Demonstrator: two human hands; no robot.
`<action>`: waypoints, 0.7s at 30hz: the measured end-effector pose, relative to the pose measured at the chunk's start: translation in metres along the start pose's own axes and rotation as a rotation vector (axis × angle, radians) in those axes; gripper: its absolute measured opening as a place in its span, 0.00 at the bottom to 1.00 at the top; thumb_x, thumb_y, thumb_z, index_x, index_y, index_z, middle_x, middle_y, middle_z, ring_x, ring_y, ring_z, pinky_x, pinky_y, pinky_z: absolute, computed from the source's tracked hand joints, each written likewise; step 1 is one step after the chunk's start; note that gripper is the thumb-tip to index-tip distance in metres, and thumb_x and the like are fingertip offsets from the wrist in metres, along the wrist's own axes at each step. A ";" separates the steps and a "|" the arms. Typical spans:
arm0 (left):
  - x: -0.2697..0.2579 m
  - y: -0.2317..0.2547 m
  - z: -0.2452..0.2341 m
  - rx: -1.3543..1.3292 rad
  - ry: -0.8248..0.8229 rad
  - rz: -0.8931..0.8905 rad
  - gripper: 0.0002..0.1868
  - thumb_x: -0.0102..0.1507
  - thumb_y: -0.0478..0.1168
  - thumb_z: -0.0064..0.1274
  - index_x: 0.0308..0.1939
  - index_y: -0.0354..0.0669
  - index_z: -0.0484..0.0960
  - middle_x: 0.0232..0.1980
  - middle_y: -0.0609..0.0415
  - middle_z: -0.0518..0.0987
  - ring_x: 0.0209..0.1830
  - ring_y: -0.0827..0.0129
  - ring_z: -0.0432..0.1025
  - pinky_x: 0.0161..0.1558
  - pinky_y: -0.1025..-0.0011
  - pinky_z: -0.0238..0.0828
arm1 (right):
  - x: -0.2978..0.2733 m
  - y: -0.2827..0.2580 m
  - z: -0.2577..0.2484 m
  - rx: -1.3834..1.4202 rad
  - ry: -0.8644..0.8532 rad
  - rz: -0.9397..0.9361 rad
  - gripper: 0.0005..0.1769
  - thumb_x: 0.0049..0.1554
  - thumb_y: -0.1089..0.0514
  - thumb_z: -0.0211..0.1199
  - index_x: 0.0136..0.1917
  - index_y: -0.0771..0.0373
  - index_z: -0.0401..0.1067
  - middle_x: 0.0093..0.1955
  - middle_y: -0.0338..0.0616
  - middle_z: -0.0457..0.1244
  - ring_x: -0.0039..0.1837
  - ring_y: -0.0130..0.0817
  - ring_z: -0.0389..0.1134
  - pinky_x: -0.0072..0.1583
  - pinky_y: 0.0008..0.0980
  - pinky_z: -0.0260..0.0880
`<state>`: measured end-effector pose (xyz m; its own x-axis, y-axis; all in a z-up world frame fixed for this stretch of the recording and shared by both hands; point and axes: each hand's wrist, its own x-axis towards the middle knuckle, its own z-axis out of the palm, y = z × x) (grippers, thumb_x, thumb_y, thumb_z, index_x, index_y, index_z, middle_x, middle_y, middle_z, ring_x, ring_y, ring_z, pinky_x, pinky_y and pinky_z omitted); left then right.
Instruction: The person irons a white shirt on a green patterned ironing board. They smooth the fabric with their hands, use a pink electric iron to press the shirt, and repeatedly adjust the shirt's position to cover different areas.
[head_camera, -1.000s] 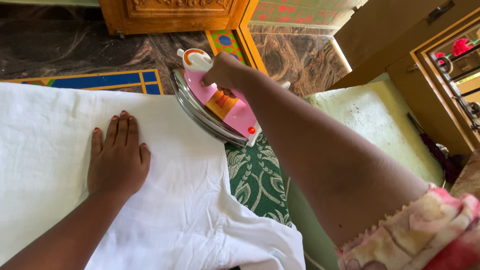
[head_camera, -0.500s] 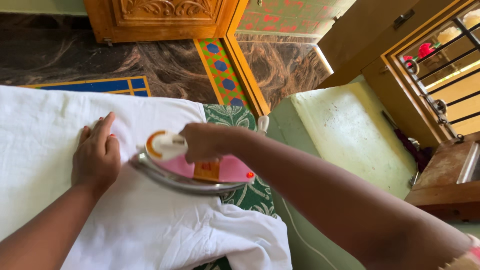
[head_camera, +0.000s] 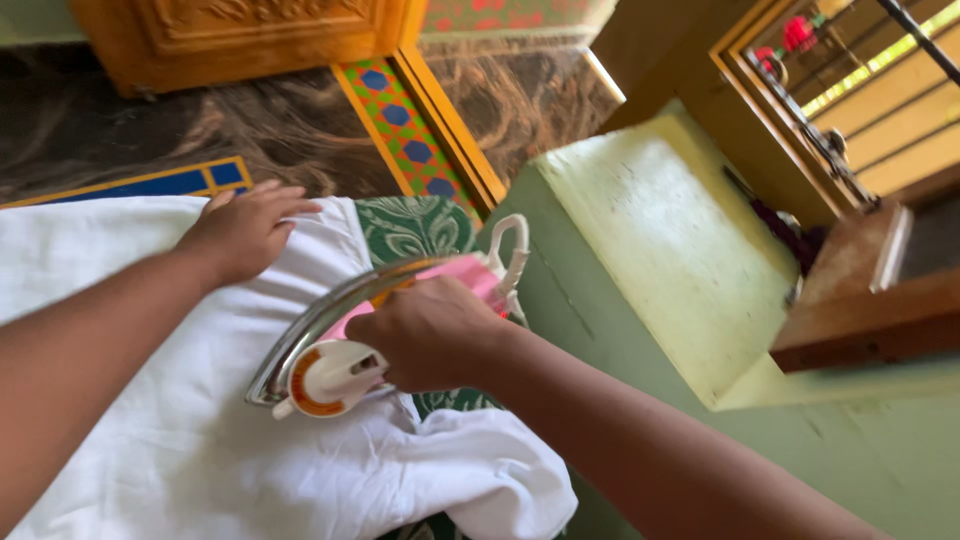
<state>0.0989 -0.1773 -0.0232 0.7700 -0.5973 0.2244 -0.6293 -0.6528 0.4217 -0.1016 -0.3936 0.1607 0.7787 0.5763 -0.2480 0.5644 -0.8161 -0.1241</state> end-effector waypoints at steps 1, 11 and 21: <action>0.014 0.008 0.001 -0.030 -0.078 0.016 0.23 0.64 0.44 0.47 0.63 0.64 0.80 0.73 0.55 0.71 0.75 0.56 0.61 0.69 0.48 0.59 | -0.013 0.005 0.001 0.021 0.076 -0.003 0.16 0.46 0.53 0.70 0.49 0.53 0.75 0.40 0.44 0.68 0.45 0.48 0.73 0.43 0.50 0.70; 0.071 0.051 -0.029 0.249 -0.408 0.032 0.20 0.61 0.52 0.59 0.57 0.72 0.80 0.67 0.67 0.75 0.69 0.62 0.67 0.67 0.59 0.67 | -0.127 0.042 0.005 0.285 0.621 0.690 0.16 0.39 0.60 0.76 0.42 0.60 0.77 0.33 0.48 0.68 0.36 0.40 0.72 0.41 0.39 0.71; 0.124 0.021 -0.041 0.300 -0.351 -0.180 0.11 0.64 0.49 0.61 0.50 0.62 0.86 0.54 0.56 0.85 0.57 0.58 0.77 0.55 0.54 0.75 | -0.157 0.045 -0.008 0.386 0.724 0.794 0.19 0.42 0.65 0.73 0.50 0.62 0.79 0.38 0.47 0.72 0.38 0.28 0.74 0.44 0.30 0.74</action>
<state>0.1860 -0.2461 0.0500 0.8194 -0.5504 -0.1603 -0.5323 -0.8343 0.1437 -0.1957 -0.5205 0.2015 0.9238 -0.3213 0.2081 -0.1827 -0.8479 -0.4976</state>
